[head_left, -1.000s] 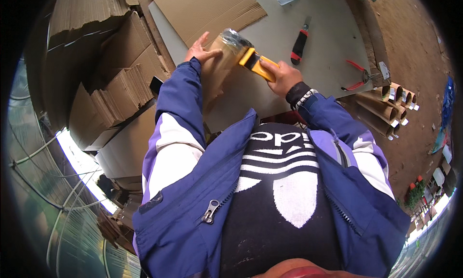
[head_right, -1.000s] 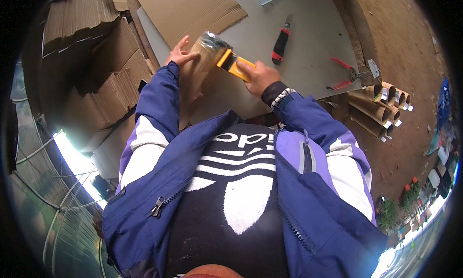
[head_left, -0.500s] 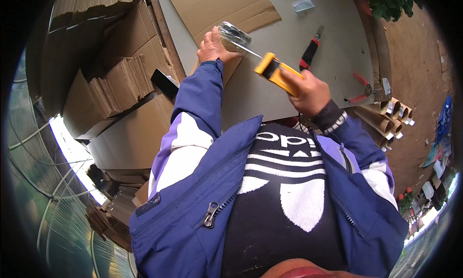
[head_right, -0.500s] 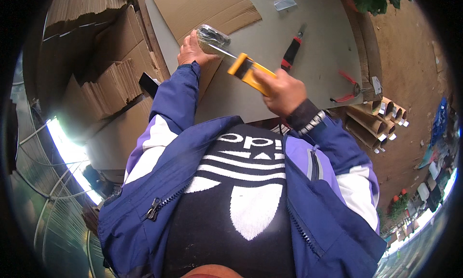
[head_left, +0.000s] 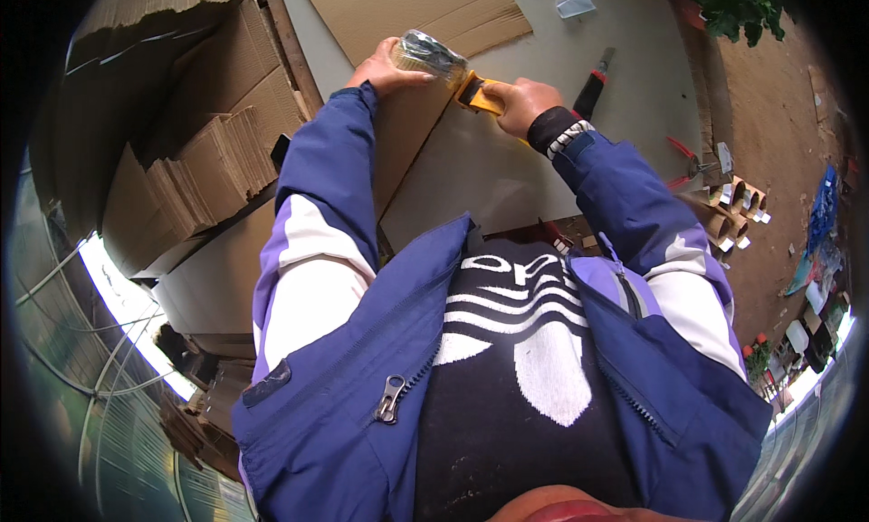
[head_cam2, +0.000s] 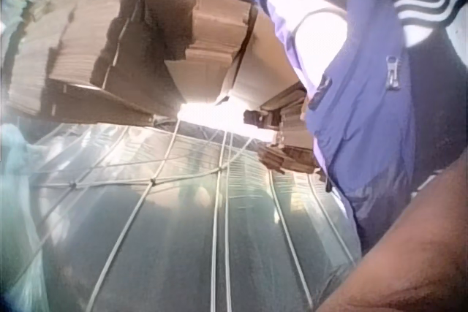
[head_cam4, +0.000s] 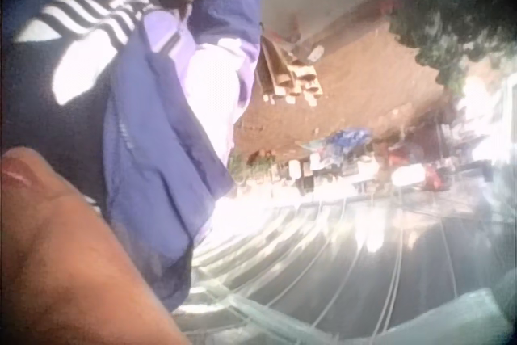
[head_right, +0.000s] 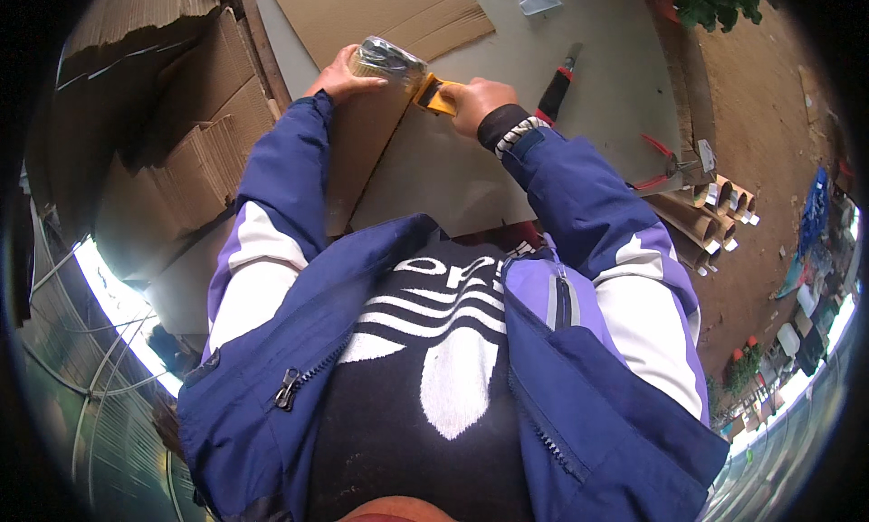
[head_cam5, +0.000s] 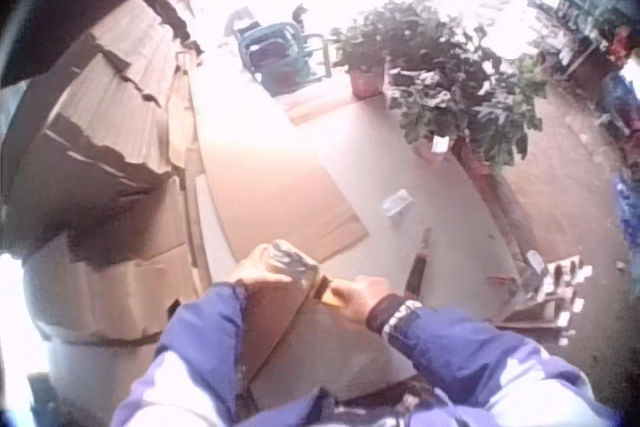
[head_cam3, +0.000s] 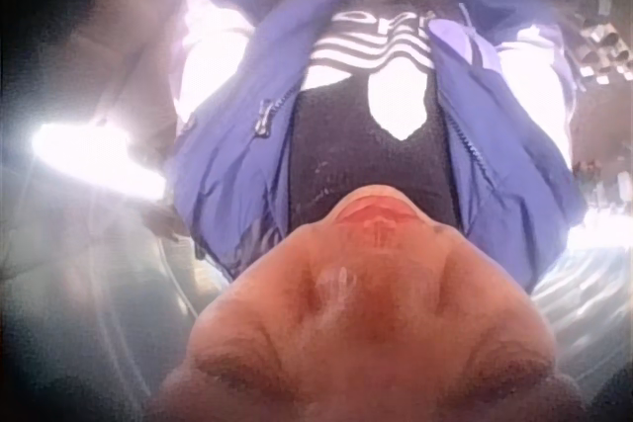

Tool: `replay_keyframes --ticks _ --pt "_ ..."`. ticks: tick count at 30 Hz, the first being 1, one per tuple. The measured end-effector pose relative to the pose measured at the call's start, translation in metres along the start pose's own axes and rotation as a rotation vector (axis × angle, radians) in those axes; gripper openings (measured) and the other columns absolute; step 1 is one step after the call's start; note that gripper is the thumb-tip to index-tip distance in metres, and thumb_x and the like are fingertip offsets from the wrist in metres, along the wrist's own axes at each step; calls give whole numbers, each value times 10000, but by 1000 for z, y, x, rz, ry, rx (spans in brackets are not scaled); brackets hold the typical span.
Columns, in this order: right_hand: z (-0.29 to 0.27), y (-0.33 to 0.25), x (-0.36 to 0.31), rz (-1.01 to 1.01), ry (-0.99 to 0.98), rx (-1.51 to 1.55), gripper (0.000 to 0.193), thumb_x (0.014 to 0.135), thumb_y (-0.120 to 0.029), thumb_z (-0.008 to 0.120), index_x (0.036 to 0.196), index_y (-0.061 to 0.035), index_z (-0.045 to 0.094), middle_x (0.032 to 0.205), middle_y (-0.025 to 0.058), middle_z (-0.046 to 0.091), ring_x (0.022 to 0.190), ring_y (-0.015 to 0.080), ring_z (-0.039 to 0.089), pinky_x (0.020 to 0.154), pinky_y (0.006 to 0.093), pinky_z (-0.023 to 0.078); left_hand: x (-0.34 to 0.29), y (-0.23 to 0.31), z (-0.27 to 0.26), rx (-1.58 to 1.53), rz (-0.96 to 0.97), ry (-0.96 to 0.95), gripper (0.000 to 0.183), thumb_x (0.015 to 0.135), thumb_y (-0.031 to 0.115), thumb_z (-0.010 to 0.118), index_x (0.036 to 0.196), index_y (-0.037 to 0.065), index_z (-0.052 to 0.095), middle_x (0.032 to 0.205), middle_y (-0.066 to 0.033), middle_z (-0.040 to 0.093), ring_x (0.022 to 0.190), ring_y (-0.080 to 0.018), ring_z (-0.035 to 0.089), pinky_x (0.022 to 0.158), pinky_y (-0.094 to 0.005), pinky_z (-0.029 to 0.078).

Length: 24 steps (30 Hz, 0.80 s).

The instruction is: The person rolls a flat cardboard sheet around a cylindrical form to create a tube, secures the seam with clear tape, and trims the edges with scissors. They repeat this process to make multiple tubes and place them upright on the floor.

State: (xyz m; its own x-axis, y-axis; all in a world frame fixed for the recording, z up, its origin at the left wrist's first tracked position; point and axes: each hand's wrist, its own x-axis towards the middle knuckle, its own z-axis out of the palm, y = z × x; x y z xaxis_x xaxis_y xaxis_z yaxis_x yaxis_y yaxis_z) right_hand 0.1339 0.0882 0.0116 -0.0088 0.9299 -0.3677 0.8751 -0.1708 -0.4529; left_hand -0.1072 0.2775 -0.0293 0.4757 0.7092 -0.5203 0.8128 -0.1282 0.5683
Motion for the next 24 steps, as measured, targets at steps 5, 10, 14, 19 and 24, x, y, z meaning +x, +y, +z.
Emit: replay_keyframes --ticks 5,10,14,19,24 --pt "6 19 -86 -74 212 87 436 769 -166 717 1189 -281 698 819 114 597 715 339 654 618 438 534 -19 3 29 -442 22 -341 872 704 439 874 1365 1 512 1253 -117 644 1161 -193 591 1040 -345 440" --pt "17 43 -186 33 220 132 562 709 -161 765 1249 -287 679 849 95 573 738 316 646 634 418 541 -47 12 116 -694 52 -493 890 752 435 834 1448 18 471 1405 -143 545 1301 -230 501 1118 -347 371" --pt "30 36 -170 -46 300 188 605 701 -162 781 1278 -296 657 869 97 574 750 313 649 634 413 541 -85 6 109 -393 203 -64 991 729 479 829 1509 50 393 1566 -172 338 1406 -290 405 1193 -401 287" --pt "25 -10 -115 -155 401 215 619 716 -171 786 1299 -300 625 890 107 585 737 310 659 621 415 549 -128 37 126 441 15 396 1335 531 549 907 1564 102 189 1561 -160 307 1427 -355 337 1136 -528 324" --pt "-5 -17 -126 -222 401 250 567 724 -169 775 1263 -284 641 849 108 572 689 310 651 587 409 541 -113 61 115 422 -225 389 1169 653 555 831 1550 127 216 1507 -149 382 1377 -334 417 1111 -469 394"
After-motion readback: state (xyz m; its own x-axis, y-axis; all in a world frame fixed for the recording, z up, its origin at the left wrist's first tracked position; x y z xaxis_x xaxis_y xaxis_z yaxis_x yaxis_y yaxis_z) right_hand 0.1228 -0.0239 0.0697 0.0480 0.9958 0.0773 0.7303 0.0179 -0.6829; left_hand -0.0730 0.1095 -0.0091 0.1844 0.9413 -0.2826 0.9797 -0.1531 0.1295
